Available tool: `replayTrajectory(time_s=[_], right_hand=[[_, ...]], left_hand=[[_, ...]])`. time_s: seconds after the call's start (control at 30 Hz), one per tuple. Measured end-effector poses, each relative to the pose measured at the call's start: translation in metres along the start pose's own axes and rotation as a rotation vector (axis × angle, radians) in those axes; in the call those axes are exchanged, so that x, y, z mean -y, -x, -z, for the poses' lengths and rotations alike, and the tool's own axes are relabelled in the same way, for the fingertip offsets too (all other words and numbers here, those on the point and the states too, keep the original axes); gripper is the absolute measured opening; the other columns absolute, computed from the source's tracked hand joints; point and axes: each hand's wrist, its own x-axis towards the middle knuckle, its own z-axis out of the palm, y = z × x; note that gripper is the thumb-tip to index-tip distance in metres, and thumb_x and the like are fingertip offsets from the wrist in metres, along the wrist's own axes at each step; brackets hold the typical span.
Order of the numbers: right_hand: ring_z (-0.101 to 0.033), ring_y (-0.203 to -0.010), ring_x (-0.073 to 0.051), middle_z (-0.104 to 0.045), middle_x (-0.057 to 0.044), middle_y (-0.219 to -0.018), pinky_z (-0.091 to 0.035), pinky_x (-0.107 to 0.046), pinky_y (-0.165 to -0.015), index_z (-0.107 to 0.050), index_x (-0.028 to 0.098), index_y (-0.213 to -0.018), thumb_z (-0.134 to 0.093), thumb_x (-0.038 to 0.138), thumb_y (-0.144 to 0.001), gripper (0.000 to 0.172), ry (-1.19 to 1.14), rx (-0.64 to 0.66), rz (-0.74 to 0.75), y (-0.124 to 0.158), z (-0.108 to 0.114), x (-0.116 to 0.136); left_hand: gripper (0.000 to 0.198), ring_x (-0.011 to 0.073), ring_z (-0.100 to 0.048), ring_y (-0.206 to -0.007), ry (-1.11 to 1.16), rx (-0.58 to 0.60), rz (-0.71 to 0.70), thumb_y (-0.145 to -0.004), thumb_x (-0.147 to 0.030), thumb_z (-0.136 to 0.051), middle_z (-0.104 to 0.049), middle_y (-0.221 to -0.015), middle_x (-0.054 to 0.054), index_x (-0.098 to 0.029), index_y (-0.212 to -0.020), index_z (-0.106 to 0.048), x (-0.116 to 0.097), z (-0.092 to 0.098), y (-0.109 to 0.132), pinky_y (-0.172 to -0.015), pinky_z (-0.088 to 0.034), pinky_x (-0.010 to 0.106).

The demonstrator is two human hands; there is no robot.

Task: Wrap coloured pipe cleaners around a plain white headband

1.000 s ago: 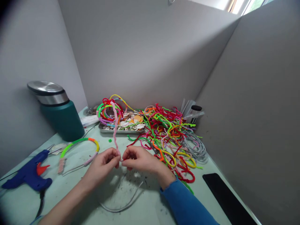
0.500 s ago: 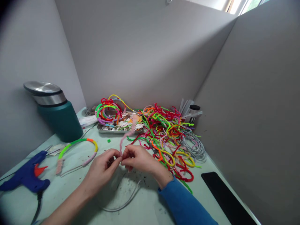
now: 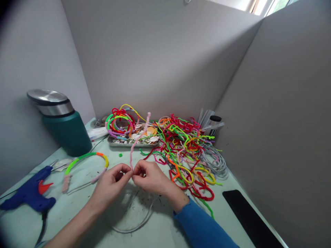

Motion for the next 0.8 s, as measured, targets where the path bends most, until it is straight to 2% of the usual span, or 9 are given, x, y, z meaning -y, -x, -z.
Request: replayTrajectory(time_s=[0.13, 0.3, 0.43, 0.57, 0.7, 0.8], right_hand=[[-0.046, -0.058, -0.009, -0.052, 0.004, -0.063, -0.034, -0.018, -0.051, -0.052, 0.017, -0.070, -0.051, 0.014, -0.069, 0.003, 0.115, -0.084, 0.051, 0.000, -0.006, 0.000], [-0.045, -0.057, -0.009, -0.052, 0.004, -0.062, -0.033, -0.019, -0.051, -0.052, 0.017, -0.070, -0.051, 0.015, -0.069, 0.002, 0.143, -0.116, 0.043, 0.000, -0.011, -0.001], [-0.044, -0.055, -0.009, -0.051, 0.004, -0.060, -0.032, -0.019, -0.050, -0.051, 0.017, -0.068, -0.051, 0.015, -0.067, 0.003, 0.132, -0.153, 0.022, -0.001, -0.013, -0.003], [-0.045, -0.057, -0.009, -0.051, 0.004, -0.062, -0.034, -0.019, -0.052, -0.052, 0.017, -0.068, -0.052, 0.014, -0.066, 0.004, 0.042, -0.156, -0.012, -0.004, -0.010, -0.006], [-0.045, -0.058, -0.009, -0.051, 0.004, -0.063, -0.034, -0.019, -0.052, -0.053, 0.016, -0.067, -0.053, 0.012, -0.064, 0.005, -0.052, -0.132, -0.051, -0.007, -0.006, -0.007], [-0.043, -0.053, -0.008, -0.048, 0.005, -0.059, -0.033, -0.018, -0.049, -0.053, 0.016, -0.068, -0.054, 0.013, -0.064, 0.005, -0.139, -0.102, -0.077, -0.007, -0.003, -0.006]], left_hand=[[0.016, 0.0111, -0.046, -0.050, 0.001, -0.010, 0.017, -0.074, -0.030, -0.052, -0.059, -0.061, -0.002, -0.018, -0.068, -0.060, 0.000, 0.000, -0.001, -0.047, -0.032, 0.019], [0.016, 0.0124, -0.050, -0.054, 0.029, 0.005, 0.040, -0.075, -0.029, -0.051, -0.060, -0.062, -0.001, -0.017, -0.068, -0.059, 0.002, 0.000, -0.002, -0.050, -0.036, 0.020], [0.012, 0.0126, -0.052, -0.056, 0.056, -0.028, 0.023, -0.076, -0.028, -0.052, -0.062, -0.069, -0.001, -0.018, -0.075, -0.058, 0.003, 0.000, -0.002, -0.053, -0.038, 0.021], [0.011, 0.0113, -0.049, -0.053, -0.040, -0.039, -0.082, -0.079, -0.027, -0.050, -0.060, -0.068, -0.002, -0.019, -0.076, -0.058, 0.003, 0.001, 0.000, -0.050, -0.036, 0.021], [0.014, 0.0146, -0.057, -0.072, -0.130, -0.043, -0.266, -0.081, -0.019, -0.048, -0.063, -0.085, 0.003, -0.020, -0.083, -0.062, 0.004, 0.001, 0.002, -0.062, -0.042, 0.022], [0.020, 0.0160, -0.059, -0.080, -0.157, -0.042, -0.336, -0.081, -0.015, -0.047, -0.063, -0.090, 0.004, -0.021, -0.089, -0.064, 0.006, 0.000, 0.002, -0.067, -0.044, 0.023]])
